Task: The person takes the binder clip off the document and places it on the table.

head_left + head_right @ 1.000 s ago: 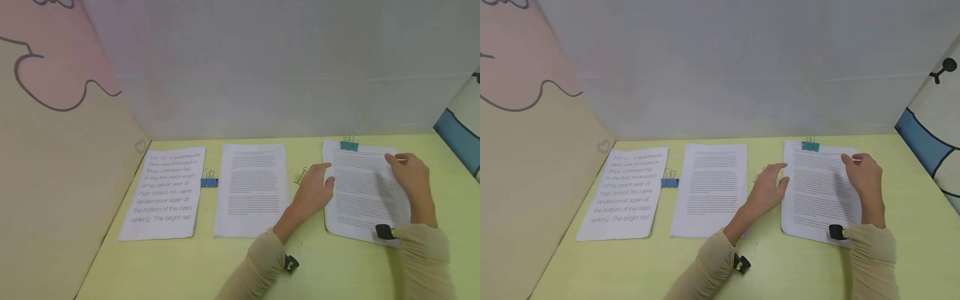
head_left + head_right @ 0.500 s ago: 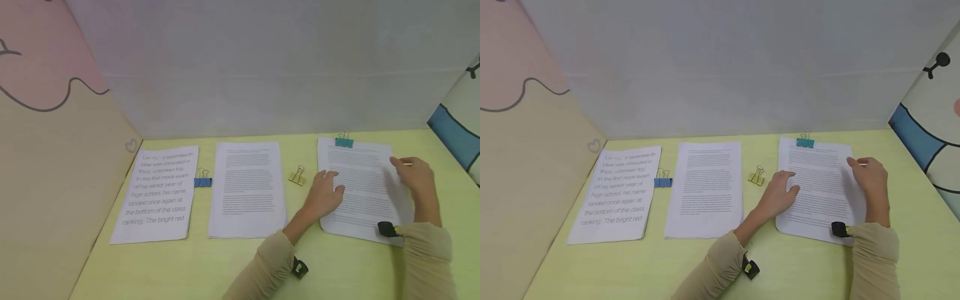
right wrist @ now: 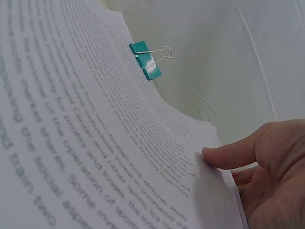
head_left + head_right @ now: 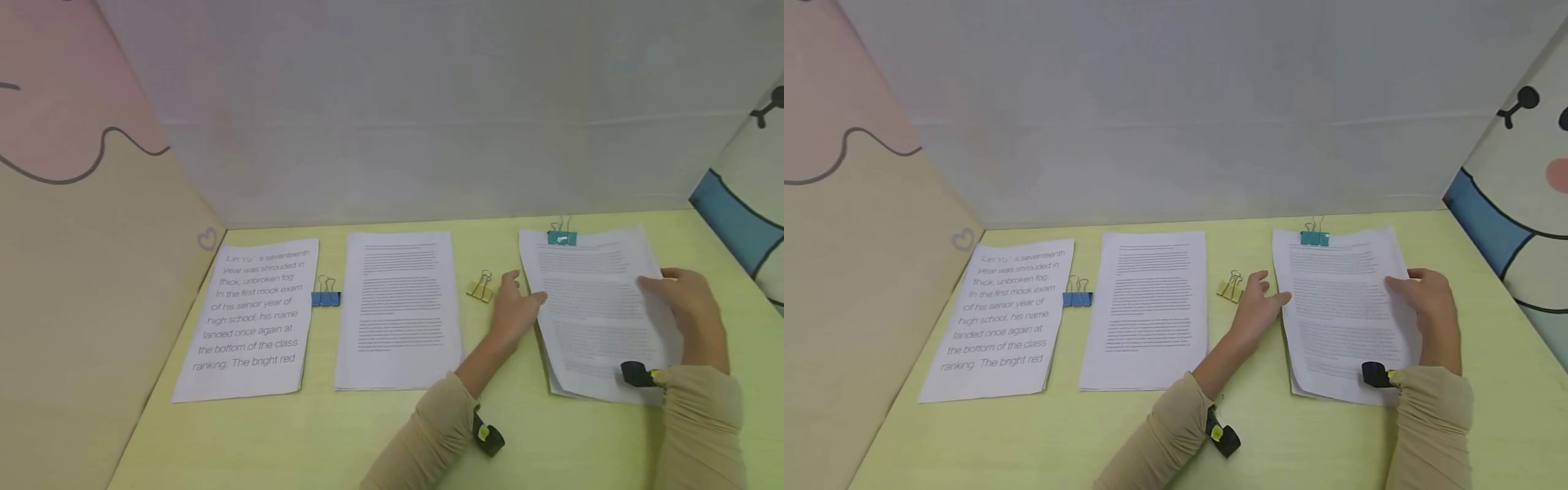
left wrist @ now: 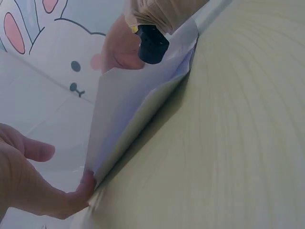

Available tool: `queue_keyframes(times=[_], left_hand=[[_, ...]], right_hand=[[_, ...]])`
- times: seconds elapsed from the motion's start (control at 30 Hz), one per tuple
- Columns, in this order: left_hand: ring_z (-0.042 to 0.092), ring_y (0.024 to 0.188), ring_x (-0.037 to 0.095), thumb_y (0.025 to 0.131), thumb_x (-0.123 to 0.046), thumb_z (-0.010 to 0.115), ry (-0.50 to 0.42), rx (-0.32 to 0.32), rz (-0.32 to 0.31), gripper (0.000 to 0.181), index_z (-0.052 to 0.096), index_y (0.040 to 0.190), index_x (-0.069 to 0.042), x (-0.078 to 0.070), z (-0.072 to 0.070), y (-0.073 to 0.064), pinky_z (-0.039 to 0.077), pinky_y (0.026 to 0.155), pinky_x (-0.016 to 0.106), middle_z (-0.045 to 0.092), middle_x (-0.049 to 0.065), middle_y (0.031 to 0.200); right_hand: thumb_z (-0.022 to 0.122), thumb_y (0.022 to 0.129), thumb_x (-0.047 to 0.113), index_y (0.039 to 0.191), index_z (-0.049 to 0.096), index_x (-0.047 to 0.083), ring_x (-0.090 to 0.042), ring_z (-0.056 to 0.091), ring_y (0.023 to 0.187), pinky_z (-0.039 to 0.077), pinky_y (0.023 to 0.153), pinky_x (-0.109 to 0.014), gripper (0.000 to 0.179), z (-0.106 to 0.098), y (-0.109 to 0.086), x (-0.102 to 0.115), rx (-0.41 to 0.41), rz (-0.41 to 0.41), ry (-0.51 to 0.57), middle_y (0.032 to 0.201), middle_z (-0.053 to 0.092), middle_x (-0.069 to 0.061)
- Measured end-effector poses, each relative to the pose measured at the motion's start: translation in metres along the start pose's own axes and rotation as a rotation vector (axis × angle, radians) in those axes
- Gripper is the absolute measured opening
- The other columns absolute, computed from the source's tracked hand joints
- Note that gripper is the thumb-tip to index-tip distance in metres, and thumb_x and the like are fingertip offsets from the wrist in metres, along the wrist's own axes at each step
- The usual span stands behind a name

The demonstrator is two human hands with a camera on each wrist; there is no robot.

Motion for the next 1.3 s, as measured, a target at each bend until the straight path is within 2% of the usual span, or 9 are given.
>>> queue_keyframes(times=[0.1,0.27,0.33,0.47,0.6,0.8,1.03,1.17,1.3], left_hand=[[0.067,0.112,0.025,0.091,-0.009,0.072,-0.057,0.091,-0.046,0.049,0.057,0.138,-0.002,0.003,0.001,0.0,0.051,0.099,0.035,0.071,0.013,0.12],[0.07,0.093,0.012,0.098,-0.002,0.06,-0.137,0.324,0.031,0.037,0.063,0.135,-0.007,0.008,0.005,-0.004,0.051,0.087,0.025,0.074,0.004,0.11],[0.068,0.094,0.01,0.098,0.001,0.057,-0.147,0.341,0.057,0.041,0.062,0.137,-0.01,0.008,0.004,-0.007,0.051,0.087,0.024,0.074,0.001,0.111],[0.065,0.089,0.009,0.098,-0.001,0.057,-0.069,0.231,0.09,0.039,0.063,0.135,-0.012,-0.003,-0.006,-0.009,0.051,0.085,0.026,0.072,-0.001,0.105],[0.063,0.083,0.011,0.102,-0.008,0.056,-0.009,0.171,0.142,0.041,0.06,0.142,-0.015,-0.021,-0.036,-0.007,0.053,0.081,0.03,0.07,-0.001,0.103],[0.068,0.082,0.018,0.104,-0.008,0.05,-0.042,0.251,0.178,0.046,0.053,0.151,-0.013,-0.03,-0.108,-0.001,0.056,0.076,0.034,0.071,0.006,0.105],[0.071,0.089,0.023,0.106,-0.008,0.048,0.007,0.309,0.166,0.05,0.046,0.156,-0.012,-0.017,-0.185,0.003,0.057,0.08,0.035,0.071,0.014,0.115],[0.072,0.09,0.023,0.105,-0.005,0.047,0.015,0.387,0.15,0.055,0.041,0.159,-0.012,-0.009,-0.2,0.002,0.058,0.079,0.036,0.07,0.018,0.119],[0.072,0.089,0.022,0.105,-0.005,0.047,0.039,0.474,0.148,0.055,0.04,0.159,-0.011,-0.002,-0.2,0.002,0.058,0.081,0.034,0.07,0.017,0.118]], right_hand=[[0.047,0.107,0.03,0.157,0.012,-0.013,-0.058,0.022,0.144,0.028,0.114,-0.069,0.074,0.002,0.002,0.0,0.034,-0.029,-0.02,0.161,0.011,-0.04],[0.046,0.108,0.031,0.161,0.017,-0.004,-0.05,0.035,0.135,0.039,0.104,-0.06,0.07,0.0,-0.001,0.004,-0.015,-0.037,0.024,0.162,0.023,-0.035],[0.047,0.108,0.033,0.163,0.019,0.001,-0.037,0.048,0.121,0.047,0.091,-0.048,0.07,-0.002,-0.003,0.007,-0.038,-0.018,0.075,0.154,0.039,-0.028],[0.058,0.106,0.033,0.166,0.021,0.01,-0.007,0.057,0.092,0.05,0.068,-0.022,0.074,-0.007,-0.013,0.019,-0.058,-0.049,0.349,0.118,0.057,0.003],[0.069,0.1,0.03,0.16,0.039,0.014,0.002,0.057,0.089,0.049,0.066,-0.013,0.068,-0.011,-0.03,0.048,-0.047,-0.263,0.561,0.104,0.057,0.018],[0.057,0.106,0.034,0.155,0.047,0.017,-0.007,0.049,0.123,0.037,0.103,-0.013,0.053,-0.016,-0.053,0.121,-0.19,-0.575,0.302,0.134,0.055,0.012],[0.053,0.107,0.043,0.156,0.041,0.003,-0.024,0.042,0.142,0.029,0.12,-0.04,0.065,0.02,-0.045,0.191,0.134,-0.772,0.07,0.15,0.053,-0.002],[0.051,0.107,0.048,0.16,0.033,0.003,-0.037,0.038,0.146,0.027,0.12,-0.052,0.072,0.051,-0.042,0.208,0.355,-0.737,0.011,0.161,0.039,-0.018],[0.05,0.107,0.05,0.159,0.035,0.002,-0.034,0.035,0.146,0.031,0.113,-0.056,0.072,0.072,-0.041,0.212,0.454,-0.732,-0.024,0.161,0.037,-0.018]])
Point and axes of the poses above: each hand's wrist, its own y-axis towards the middle knuckle, its own z-axis out of the palm, x = y × z, the point moved 3 cm from there along y, towards the middle knuckle
